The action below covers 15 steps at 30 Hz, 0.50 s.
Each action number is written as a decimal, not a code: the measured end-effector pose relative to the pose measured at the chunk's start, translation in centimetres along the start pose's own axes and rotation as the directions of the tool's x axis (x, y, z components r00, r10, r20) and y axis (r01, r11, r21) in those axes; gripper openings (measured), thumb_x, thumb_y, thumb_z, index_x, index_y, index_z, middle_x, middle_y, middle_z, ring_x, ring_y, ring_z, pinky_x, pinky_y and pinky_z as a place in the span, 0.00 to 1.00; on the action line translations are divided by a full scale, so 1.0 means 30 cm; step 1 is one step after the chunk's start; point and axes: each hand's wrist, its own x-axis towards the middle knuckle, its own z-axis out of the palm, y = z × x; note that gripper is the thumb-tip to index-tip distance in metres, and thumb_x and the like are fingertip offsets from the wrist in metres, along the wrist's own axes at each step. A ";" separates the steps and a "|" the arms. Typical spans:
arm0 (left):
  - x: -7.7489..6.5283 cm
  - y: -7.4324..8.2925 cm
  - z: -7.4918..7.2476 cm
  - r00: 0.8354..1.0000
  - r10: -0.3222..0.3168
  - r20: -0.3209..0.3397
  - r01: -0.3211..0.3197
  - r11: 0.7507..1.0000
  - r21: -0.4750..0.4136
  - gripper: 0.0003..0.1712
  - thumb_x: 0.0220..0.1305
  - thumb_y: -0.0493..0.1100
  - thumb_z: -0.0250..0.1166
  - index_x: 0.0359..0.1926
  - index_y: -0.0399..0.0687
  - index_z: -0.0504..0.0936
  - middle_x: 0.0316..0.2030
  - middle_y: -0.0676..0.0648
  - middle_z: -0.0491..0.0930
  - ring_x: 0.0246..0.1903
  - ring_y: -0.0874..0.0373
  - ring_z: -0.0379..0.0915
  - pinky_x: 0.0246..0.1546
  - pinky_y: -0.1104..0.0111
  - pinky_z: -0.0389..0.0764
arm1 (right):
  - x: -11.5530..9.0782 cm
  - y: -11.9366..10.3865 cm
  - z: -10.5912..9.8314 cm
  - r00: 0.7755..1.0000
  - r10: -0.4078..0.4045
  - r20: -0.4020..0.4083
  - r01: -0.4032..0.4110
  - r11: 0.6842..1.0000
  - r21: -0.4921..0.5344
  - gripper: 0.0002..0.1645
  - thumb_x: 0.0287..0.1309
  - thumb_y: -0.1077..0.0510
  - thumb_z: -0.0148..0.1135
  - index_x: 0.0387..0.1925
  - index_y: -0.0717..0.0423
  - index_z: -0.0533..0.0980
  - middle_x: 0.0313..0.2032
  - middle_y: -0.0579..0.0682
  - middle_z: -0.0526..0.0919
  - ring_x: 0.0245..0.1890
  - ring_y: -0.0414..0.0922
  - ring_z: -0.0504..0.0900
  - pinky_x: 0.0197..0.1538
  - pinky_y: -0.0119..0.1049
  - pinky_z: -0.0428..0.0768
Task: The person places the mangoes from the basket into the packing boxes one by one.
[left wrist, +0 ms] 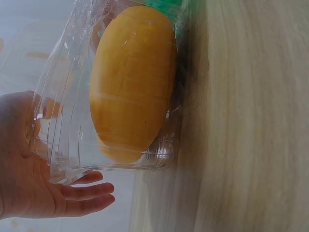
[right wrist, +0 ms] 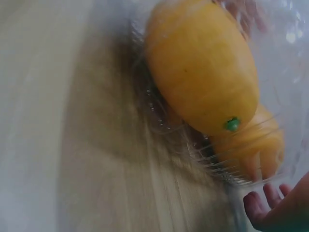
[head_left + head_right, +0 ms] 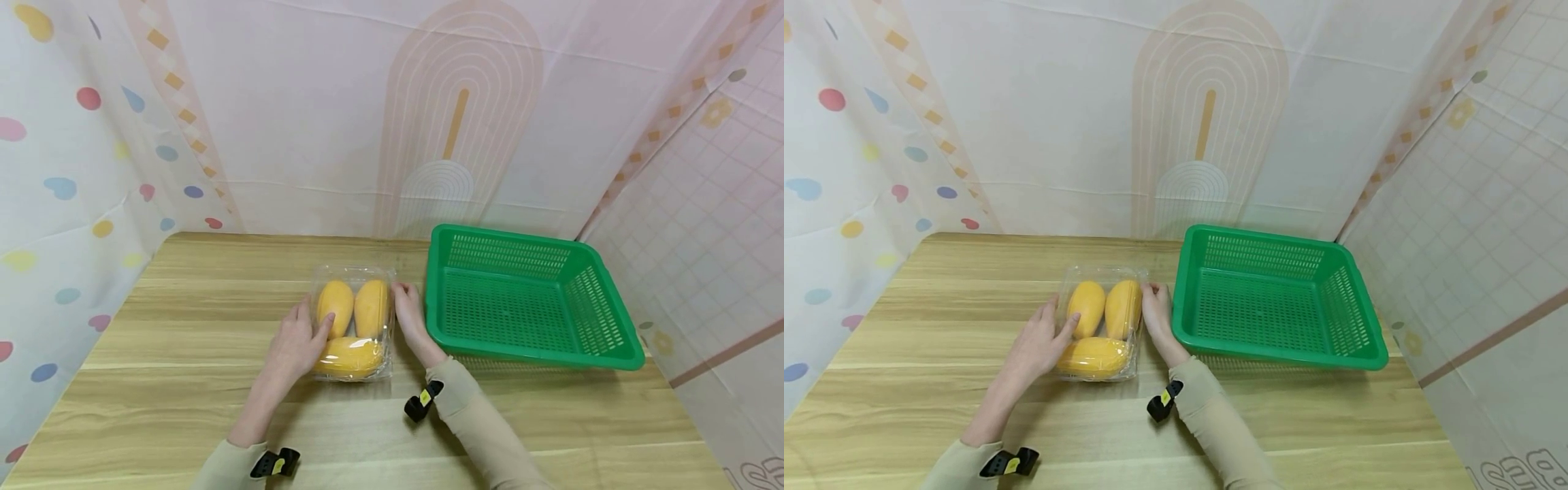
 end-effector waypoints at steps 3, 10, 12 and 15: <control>-0.001 -0.001 0.001 1.000 0.001 0.001 -0.001 1.000 0.000 0.44 0.71 0.59 0.44 0.71 0.28 0.47 0.66 0.23 0.56 0.64 0.27 0.57 0.62 0.40 0.65 | 0.030 0.007 0.007 0.999 0.023 -0.025 -0.022 0.999 0.037 0.18 0.65 0.52 0.47 0.41 0.63 0.73 0.39 0.53 0.77 0.41 0.46 0.75 0.47 0.35 0.73; -0.002 -0.002 0.003 1.000 0.000 0.005 0.000 1.000 -0.010 0.44 0.71 0.60 0.43 0.71 0.28 0.47 0.66 0.23 0.56 0.64 0.27 0.57 0.62 0.40 0.65 | 0.078 0.013 0.012 0.998 0.062 0.009 -0.062 0.985 0.161 0.16 0.65 0.53 0.47 0.20 0.50 0.66 0.18 0.41 0.65 0.19 0.37 0.63 0.26 0.29 0.63; -0.003 -0.002 0.003 1.000 0.000 0.004 0.000 1.000 -0.012 0.44 0.71 0.60 0.43 0.71 0.28 0.47 0.66 0.22 0.56 0.64 0.27 0.57 0.62 0.40 0.65 | 0.088 0.014 0.012 0.998 0.052 0.021 -0.054 0.984 0.171 0.18 0.65 0.54 0.47 0.18 0.50 0.65 0.16 0.42 0.64 0.18 0.37 0.62 0.25 0.29 0.62; -0.003 -0.001 0.003 1.000 0.003 0.000 -0.003 1.000 -0.013 0.44 0.71 0.60 0.43 0.71 0.28 0.47 0.66 0.22 0.57 0.63 0.27 0.57 0.62 0.40 0.65 | 0.097 0.010 0.015 0.999 0.034 0.014 -0.036 0.987 0.159 0.17 0.63 0.54 0.49 0.17 0.50 0.66 0.16 0.42 0.64 0.18 0.38 0.63 0.24 0.29 0.62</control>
